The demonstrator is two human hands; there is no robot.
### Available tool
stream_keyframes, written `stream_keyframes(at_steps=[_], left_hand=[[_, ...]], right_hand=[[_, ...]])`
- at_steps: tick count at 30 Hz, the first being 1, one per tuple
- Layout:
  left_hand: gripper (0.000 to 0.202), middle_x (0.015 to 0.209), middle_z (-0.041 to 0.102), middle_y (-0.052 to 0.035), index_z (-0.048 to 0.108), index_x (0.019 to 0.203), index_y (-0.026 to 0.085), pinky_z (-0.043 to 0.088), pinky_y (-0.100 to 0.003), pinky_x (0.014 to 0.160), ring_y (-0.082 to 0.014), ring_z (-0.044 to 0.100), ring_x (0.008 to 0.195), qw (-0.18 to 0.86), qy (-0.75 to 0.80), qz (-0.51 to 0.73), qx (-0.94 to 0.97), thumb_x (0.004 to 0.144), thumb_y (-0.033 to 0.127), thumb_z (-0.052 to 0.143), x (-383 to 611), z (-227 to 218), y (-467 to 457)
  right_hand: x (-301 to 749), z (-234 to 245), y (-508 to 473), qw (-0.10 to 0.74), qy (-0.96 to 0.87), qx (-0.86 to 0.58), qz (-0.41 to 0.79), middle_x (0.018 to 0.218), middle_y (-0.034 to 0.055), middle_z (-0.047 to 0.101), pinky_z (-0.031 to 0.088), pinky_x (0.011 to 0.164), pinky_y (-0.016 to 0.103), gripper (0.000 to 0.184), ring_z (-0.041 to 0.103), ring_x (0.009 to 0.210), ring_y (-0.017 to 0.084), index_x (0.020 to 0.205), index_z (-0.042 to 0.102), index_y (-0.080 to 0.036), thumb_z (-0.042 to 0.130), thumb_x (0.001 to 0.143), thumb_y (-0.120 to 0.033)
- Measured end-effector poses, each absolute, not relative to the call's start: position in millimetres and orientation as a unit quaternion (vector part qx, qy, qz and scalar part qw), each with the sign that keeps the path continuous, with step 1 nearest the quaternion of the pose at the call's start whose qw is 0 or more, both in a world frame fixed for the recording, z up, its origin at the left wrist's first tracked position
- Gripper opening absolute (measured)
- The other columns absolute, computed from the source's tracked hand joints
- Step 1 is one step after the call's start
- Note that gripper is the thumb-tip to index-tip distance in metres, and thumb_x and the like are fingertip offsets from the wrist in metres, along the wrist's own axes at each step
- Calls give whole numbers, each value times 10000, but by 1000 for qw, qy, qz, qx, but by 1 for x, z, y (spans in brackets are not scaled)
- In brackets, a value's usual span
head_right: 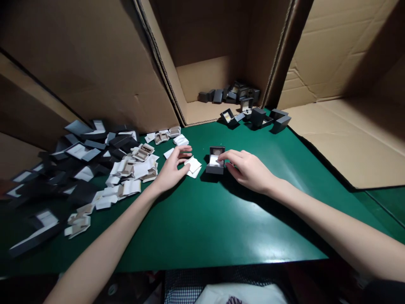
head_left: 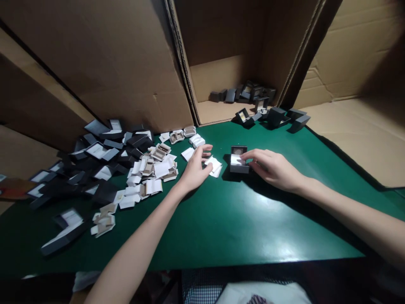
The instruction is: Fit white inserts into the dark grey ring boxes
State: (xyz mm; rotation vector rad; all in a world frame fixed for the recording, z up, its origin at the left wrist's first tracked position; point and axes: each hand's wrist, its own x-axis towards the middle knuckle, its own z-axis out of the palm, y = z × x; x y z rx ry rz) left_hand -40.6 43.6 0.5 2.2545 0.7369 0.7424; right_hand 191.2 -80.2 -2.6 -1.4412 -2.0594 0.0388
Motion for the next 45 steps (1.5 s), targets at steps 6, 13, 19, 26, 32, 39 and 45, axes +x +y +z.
stream_keyframes(at_steps=[6, 13, 19, 26, 32, 39, 45], left_hand=[[423, 1298, 495, -108, 479, 1212, 192, 382, -429, 1058, -241, 445, 1249, 121, 368, 318, 865, 802, 90, 467, -50, -6, 63], [360, 1447, 375, -91, 487, 1261, 216, 153, -556, 1141, -290, 251, 1388, 41, 374, 174, 910, 912, 297, 446, -49, -10, 67], [312, 1129, 541, -100, 521, 1182, 182, 400, -430, 985, -241, 489, 1100, 22, 335, 297, 894, 877, 243, 497, -45, -3, 58], [240, 1195, 550, -72, 612, 1103, 237, 355, -450, 1002, -246, 463, 1153, 42, 331, 240, 912, 900, 238, 483, -42, -6, 57], [219, 1074, 550, -75, 641, 1056, 214, 424, -413, 912, -232, 531, 1011, 50, 345, 250, 903, 861, 232, 543, -43, -5, 58], [213, 1148, 513, -72, 610, 1044, 212, 475, -361, 907, -209, 527, 1088, 70, 275, 360, 888, 846, 186, 534, -37, 10, 34], [254, 1238, 525, -103, 593, 1079, 226, 458, -421, 920, -253, 518, 1138, 3, 170, 364, 916, 831, 195, 546, -33, 18, 13]], right_hand=[[191, -2, -80, 319, -762, -563, 23, 1014, 62, 674, 478, 714, 335, 216, 618, 820, 191, 1065, 569, -207, 424, 906, -190], [189, -4, -80, 322, -779, -536, 40, 1024, 74, 673, 491, 757, 341, 239, 632, 880, 193, 1055, 582, -201, 410, 895, -155], [189, -3, -80, 339, -783, -521, 26, 1008, 69, 680, 496, 759, 348, 229, 637, 875, 192, 1027, 596, -206, 416, 895, -154], [185, 2, -82, 367, -794, -484, 15, 962, 76, 678, 496, 722, 320, 176, 632, 838, 179, 1035, 584, -198, 455, 914, -203], [179, -2, -83, 349, -826, -443, 2, 918, 69, 672, 500, 719, 312, 123, 621, 829, 171, 982, 600, -190, 506, 906, -212], [176, -3, -83, 361, -831, -423, 0, 947, 68, 649, 523, 733, 304, 124, 619, 861, 161, 975, 606, -204, 509, 900, -184], [174, 11, -90, 464, -766, -442, -54, 1172, 119, 570, 526, 890, 434, 369, 573, 1091, 247, 1196, 499, -247, 607, 843, -237]])
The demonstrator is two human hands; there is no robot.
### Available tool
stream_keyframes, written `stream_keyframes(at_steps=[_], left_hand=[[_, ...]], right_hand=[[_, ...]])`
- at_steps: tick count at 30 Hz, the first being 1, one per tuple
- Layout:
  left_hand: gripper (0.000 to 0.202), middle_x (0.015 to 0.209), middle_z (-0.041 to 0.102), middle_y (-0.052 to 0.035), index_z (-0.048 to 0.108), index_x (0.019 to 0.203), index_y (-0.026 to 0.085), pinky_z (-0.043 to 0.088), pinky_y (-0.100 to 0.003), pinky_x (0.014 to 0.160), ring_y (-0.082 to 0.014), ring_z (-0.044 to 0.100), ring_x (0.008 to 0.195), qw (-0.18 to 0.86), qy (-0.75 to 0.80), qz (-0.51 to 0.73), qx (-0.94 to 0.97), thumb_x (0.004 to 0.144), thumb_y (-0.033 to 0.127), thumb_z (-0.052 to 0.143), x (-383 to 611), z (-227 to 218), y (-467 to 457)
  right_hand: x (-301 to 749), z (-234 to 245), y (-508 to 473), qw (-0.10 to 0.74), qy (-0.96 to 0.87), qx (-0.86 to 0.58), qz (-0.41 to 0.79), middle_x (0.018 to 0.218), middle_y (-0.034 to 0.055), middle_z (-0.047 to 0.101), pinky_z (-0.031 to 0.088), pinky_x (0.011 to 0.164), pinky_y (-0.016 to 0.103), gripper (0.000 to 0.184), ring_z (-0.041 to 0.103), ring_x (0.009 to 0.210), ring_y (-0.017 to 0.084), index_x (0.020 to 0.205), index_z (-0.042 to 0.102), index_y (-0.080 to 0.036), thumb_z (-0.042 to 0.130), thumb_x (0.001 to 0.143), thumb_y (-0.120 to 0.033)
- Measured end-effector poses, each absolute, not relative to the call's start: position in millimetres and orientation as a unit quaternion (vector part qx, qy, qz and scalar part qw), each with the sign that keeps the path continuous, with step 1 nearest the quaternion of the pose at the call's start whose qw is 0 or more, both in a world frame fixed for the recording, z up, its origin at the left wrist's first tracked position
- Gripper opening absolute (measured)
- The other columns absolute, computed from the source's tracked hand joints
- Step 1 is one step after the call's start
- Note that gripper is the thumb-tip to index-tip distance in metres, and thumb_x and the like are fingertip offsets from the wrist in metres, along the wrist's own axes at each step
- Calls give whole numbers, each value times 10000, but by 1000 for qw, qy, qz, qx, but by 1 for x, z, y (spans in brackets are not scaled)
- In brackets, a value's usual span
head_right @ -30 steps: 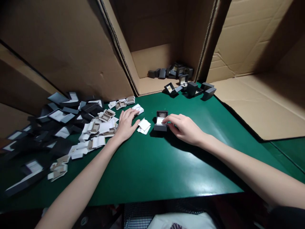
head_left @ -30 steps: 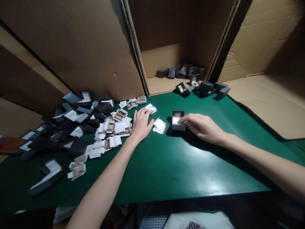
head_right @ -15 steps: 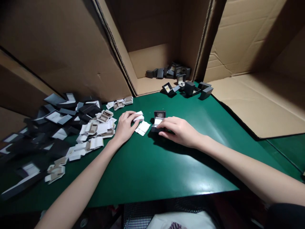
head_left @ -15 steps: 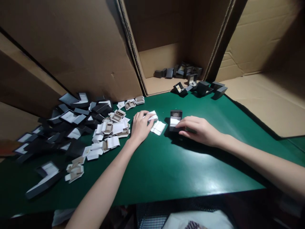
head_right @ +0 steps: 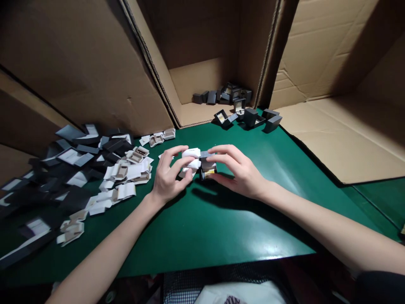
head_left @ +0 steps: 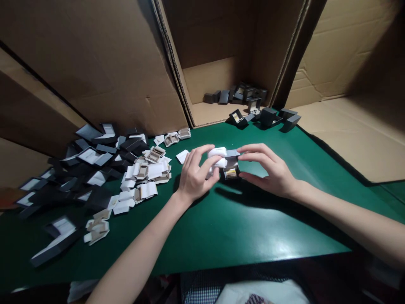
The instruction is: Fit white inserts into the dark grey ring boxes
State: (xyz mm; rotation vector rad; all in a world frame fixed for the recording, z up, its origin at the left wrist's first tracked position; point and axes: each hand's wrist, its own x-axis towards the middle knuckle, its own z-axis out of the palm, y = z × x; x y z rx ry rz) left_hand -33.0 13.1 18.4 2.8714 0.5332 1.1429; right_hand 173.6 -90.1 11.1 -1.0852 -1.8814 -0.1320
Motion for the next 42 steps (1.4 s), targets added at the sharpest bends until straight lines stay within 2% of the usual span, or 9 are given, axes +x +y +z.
stream_keyframes(at_steps=[4, 6, 10, 13, 19, 22, 27, 31, 42], left_hand=[[287, 1267, 531, -105, 563, 1121, 245, 461, -426, 904, -260, 517, 1164, -3, 81, 342, 936, 837, 202, 552, -32, 18, 7], [310, 1267, 536, -107, 533, 1153, 245, 468, -414, 904, -251, 515, 1175, 9, 50, 339, 939, 848, 193, 553, -29, 17, 4], [368, 1259, 541, -100, 452, 1228, 249, 487, -409, 922, -226, 524, 1180, 93, 39, 360, 927, 879, 167, 531, -24, 14, -1], [368, 1234, 542, -103, 440, 1238, 238, 503, -402, 920, -214, 541, 1160, 148, 50, 386, 909, 890, 144, 517, -21, 11, -3], [289, 1197, 538, -103, 505, 1164, 223, 500, -412, 925, -217, 537, 1139, 170, 62, 349, 920, 889, 134, 511, -20, 9, -3], [274, 1147, 552, -87, 518, 1141, 216, 492, -386, 923, -198, 542, 1102, 192, 93, 347, 913, 885, 118, 503, -20, 10, -3], [246, 1045, 567, -62, 543, 1093, 203, 493, -346, 860, -181, 550, 998, 195, 160, 362, 897, 874, 107, 487, -19, 11, -4], [219, 974, 566, -48, 564, 1036, 205, 484, -338, 829, -180, 547, 944, 178, 196, 375, 889, 872, 99, 466, -19, 11, -3], [156, 953, 591, -46, 575, 1004, 183, 468, -314, 800, -171, 546, 917, 228, 164, 371, 885, 887, 134, 484, -18, 10, -3]], right_hand=[[172, 11, -91, 457, -775, -435, -34, 1301, 146, 507, 492, 958, 475, 565, 508, 1204, 280, 1307, 404, -242, 660, 808, -310], [171, 9, -91, 451, -784, -425, -27, 1243, 143, 554, 509, 929, 449, 540, 541, 1158, 264, 1293, 423, -226, 658, 812, -294], [169, 8, -89, 466, -773, -429, -33, 1066, 105, 641, 538, 835, 394, 341, 609, 1009, 223, 1179, 520, -218, 599, 847, -214], [170, 7, -88, 453, -782, -428, -23, 1039, 90, 651, 534, 818, 372, 280, 613, 979, 206, 1142, 538, -228, 572, 864, -217], [174, 4, -86, 395, -818, -419, -13, 1029, 89, 637, 502, 799, 359, 247, 589, 953, 204, 1077, 543, -220, 600, 850, -301], [176, 8, -88, 355, -839, -413, -10, 1035, 90, 631, 474, 813, 370, 210, 569, 952, 207, 1018, 547, -215, 592, 851, -334], [177, 11, -89, 257, -870, -420, 6, 1118, 125, 594, 438, 841, 405, 368, 518, 1055, 260, 1020, 559, -187, 621, 801, -477], [179, 8, -87, 219, -878, -427, -15, 1135, 116, 601, 419, 844, 395, 255, 520, 1071, 249, 1053, 559, -189, 565, 861, -356], [177, 10, -89, 281, -883, -375, -34, 1072, 109, 625, 440, 793, 360, 198, 568, 980, 201, 1063, 505, -181, 545, 878, -240]])
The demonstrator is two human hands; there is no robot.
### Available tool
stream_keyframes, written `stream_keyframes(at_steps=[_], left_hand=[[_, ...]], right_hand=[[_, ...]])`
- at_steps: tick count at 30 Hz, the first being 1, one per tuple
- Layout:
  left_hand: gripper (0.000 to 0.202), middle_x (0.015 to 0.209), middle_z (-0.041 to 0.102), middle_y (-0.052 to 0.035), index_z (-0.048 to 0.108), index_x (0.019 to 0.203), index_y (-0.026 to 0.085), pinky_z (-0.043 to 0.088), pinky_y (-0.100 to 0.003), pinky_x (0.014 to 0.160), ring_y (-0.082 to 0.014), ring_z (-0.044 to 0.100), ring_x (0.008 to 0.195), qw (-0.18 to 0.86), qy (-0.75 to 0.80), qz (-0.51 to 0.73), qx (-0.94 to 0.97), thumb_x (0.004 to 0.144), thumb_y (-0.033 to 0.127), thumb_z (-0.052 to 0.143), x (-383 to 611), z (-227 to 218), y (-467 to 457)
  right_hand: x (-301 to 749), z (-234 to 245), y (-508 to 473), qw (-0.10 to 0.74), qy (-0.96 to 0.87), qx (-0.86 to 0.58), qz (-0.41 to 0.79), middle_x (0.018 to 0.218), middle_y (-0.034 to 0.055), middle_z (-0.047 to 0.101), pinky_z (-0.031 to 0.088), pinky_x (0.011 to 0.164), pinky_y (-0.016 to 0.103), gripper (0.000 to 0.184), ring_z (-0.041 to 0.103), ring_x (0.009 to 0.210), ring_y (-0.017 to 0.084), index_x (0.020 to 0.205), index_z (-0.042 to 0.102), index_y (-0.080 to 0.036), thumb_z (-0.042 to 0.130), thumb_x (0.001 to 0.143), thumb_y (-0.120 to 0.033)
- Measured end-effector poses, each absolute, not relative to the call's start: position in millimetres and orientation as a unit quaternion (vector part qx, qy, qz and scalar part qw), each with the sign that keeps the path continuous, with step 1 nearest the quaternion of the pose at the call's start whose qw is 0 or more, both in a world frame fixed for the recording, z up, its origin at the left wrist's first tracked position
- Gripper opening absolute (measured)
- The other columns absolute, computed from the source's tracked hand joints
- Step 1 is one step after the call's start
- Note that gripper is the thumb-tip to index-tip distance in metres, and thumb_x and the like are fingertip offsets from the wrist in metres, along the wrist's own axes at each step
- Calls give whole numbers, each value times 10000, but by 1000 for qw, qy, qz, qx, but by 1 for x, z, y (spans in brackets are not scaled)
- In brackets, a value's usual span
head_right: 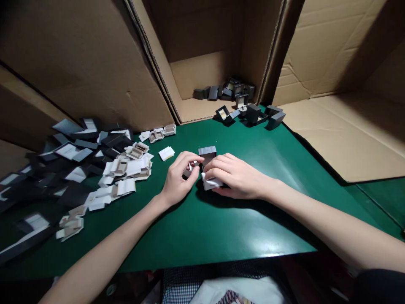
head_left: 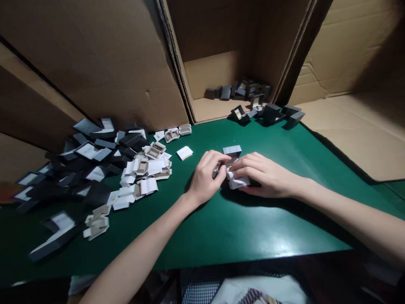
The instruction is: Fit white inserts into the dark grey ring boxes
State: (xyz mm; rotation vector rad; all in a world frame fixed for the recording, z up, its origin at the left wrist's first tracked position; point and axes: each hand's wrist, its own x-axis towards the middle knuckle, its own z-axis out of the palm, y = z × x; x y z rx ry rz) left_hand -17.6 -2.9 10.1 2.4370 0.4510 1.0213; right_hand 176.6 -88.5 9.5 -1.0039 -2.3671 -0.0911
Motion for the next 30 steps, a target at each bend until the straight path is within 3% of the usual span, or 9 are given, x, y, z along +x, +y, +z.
stream_keyframes(at_steps=[8, 13, 19, 23, 26, 30], left_hand=[[204, 852, 609, -1, 551, 1013, 184, 457, -222, 647, -110, 574, 718, 330, 116, 325, 879, 838, 244, 637, -20, 11, -4], [163, 837, 587, -11, 515, 941, 182, 460, -244, 669, -123, 558, 731, 293, 62, 342, 891, 838, 232, 630, -18, 5, -11], [321, 911, 584, -22, 467, 908, 200, 480, -272, 717, -149, 579, 805, 355, 93, 350, 862, 763, 325, 725, -18, 4, -14], [316, 977, 604, -34, 480, 1021, 208, 512, -275, 772, -153, 622, 865, 506, 142, 345, 778, 805, 315, 685, -16, 6, -16], [334, 1084, 621, -64, 501, 1142, 203, 500, -312, 881, -184, 614, 1005, 592, 153, 336, 716, 848, 297, 630, -14, 8, -17], [373, 1133, 635, -97, 559, 1166, 161, 497, -346, 900, -212, 625, 1000, 671, 166, 313, 652, 839, 323, 635, -12, 14, -16]], right_hand=[[175, 11, -91, 432, -797, -417, -68, 970, 89, 531, 484, 654, 336, 268, 552, 846, 195, 941, 426, -218, 646, 798, -272], [171, 10, -93, 436, -771, -463, -20, 947, 83, 477, 497, 655, 342, 236, 519, 823, 187, 837, 397, -216, 592, 840, -348], [174, 8, -95, 418, -794, -441, 2, 1014, 108, 471, 516, 738, 378, 245, 521, 916, 209, 946, 483, -198, 481, 902, -439], [175, 8, -93, 421, -796, -435, -15, 1091, 113, 479, 518, 800, 386, 189, 534, 988, 211, 1087, 495, -212, 472, 920, -298], [176, 9, -92, 424, -788, -445, -31, 1115, 105, 468, 528, 753, 337, 290, 564, 900, 167, 1175, 480, -225, 465, 897, -142], [180, 13, -92, 415, -789, -451, -51, 1056, 92, 501, 522, 678, 292, 369, 565, 813, 148, 1230, 484, -230, 517, 874, -138]])
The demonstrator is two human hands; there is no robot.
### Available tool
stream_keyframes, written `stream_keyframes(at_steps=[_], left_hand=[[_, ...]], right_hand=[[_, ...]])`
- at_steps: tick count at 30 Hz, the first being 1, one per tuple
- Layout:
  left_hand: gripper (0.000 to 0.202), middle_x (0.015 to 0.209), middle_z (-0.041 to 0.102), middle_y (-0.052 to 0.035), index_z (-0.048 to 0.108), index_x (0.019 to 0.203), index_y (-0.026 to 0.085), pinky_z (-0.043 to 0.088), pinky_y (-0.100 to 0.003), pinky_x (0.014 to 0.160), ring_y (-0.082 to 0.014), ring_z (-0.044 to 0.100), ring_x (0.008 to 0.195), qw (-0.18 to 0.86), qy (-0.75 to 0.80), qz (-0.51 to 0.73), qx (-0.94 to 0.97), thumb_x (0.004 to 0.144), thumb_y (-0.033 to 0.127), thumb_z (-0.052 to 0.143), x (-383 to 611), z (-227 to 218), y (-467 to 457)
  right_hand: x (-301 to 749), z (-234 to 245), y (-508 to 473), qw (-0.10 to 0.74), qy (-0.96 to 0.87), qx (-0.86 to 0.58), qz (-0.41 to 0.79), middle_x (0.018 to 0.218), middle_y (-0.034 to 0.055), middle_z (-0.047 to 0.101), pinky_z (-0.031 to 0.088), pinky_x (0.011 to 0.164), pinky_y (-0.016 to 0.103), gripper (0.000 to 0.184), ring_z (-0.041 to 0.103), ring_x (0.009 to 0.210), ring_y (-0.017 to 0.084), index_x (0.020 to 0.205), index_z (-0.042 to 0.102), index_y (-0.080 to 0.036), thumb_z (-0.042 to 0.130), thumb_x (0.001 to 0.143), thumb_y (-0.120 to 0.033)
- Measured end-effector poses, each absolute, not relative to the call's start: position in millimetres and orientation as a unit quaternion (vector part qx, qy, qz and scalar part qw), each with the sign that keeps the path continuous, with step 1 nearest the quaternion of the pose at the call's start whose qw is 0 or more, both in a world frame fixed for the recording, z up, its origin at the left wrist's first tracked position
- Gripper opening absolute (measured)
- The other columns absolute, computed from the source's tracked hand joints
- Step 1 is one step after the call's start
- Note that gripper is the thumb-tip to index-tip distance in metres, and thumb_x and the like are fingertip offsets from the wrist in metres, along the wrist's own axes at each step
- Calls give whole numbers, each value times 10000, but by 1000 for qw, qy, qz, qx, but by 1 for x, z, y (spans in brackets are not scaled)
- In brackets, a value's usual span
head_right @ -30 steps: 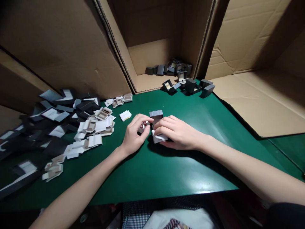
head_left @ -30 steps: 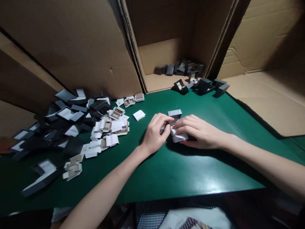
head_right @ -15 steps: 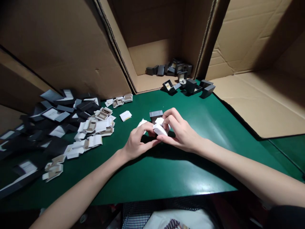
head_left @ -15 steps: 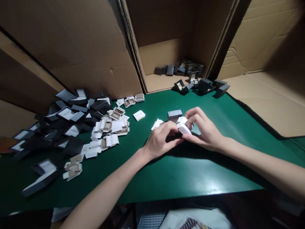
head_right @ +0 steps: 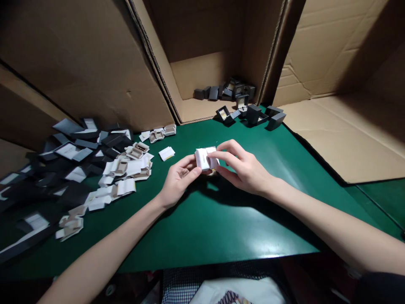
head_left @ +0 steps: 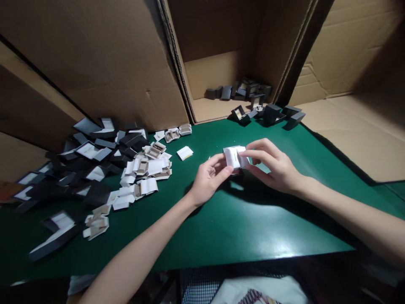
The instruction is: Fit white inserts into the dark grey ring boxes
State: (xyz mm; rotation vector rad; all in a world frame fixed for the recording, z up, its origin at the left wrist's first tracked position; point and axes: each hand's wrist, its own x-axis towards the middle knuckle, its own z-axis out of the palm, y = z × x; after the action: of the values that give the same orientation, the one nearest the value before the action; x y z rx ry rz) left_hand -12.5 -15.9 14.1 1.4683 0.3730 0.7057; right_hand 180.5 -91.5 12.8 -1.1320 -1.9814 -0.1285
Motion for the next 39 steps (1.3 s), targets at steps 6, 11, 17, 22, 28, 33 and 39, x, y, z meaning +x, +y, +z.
stream_keyframes(at_steps=[6, 11, 17, 22, 28, 33, 39], left_hand=[[317, 897, 685, -71, 672, 1013, 132, 512, -291, 756, -152, 623, 759, 732, 192, 318, 572, 853, 396, 601, -13, 14, -9], [293, 859, 691, -70, 717, 941, 136, 494, -268, 731, -154, 623, 763, 737, 199, 279, 583, 819, 394, 649, -12, 9, -9], [366, 1005, 686, -97, 691, 1022, 148, 501, -338, 838, -198, 640, 902, 763, 176, 263, 564, 789, 431, 681, -12, 12, -11], [310, 1013, 687, -82, 686, 1044, 168, 502, -329, 843, -192, 641, 916, 727, 174, 262, 610, 787, 340, 701, -12, 11, -10], [303, 905, 693, -58, 700, 1016, 173, 503, -274, 702, -125, 600, 707, 673, 187, 276, 660, 787, 372, 692, -13, 12, -8], [217, 804, 667, -28, 681, 822, 152, 471, -249, 670, -124, 589, 704, 558, 224, 309, 737, 788, 366, 687, -16, 13, -4], [159, 846, 620, -30, 654, 855, 175, 459, -268, 696, -148, 570, 783, 320, 209, 343, 858, 810, 327, 670, -22, 11, 2]], right_hand=[[182, 14, -90, 390, -824, -400, -94, 877, 61, 584, 495, 628, 280, 380, 557, 747, 149, 1229, 514, -215, 533, 865, -111], [178, 15, -92, 401, -808, -397, -168, 980, 79, 601, 511, 718, 343, 184, 580, 890, 193, 983, 624, -247, 638, 817, -169], [179, 12, -90, 397, -827, -389, -84, 1145, 137, 559, 535, 814, 394, 253, 571, 1043, 236, 1054, 573, -200, 645, 819, -262], [175, 10, -89, 439, -801, -406, -32, 1106, 117, 575, 544, 823, 395, 310, 595, 1015, 217, 1104, 530, -218, 640, 815, -209], [175, 15, -90, 467, -784, -405, 49, 1108, 132, 614, 525, 869, 402, 385, 590, 1063, 239, 1136, 515, -190, 679, 791, -241], [177, 17, -89, 442, -802, -402, 24, 1031, 113, 643, 536, 793, 366, 338, 609, 966, 217, 1110, 548, -185, 666, 795, -215], [183, 16, -86, 413, -785, -458, -51, 1020, 104, 635, 527, 753, 391, 271, 598, 907, 223, 1090, 578, -227, 619, 822, -217]])
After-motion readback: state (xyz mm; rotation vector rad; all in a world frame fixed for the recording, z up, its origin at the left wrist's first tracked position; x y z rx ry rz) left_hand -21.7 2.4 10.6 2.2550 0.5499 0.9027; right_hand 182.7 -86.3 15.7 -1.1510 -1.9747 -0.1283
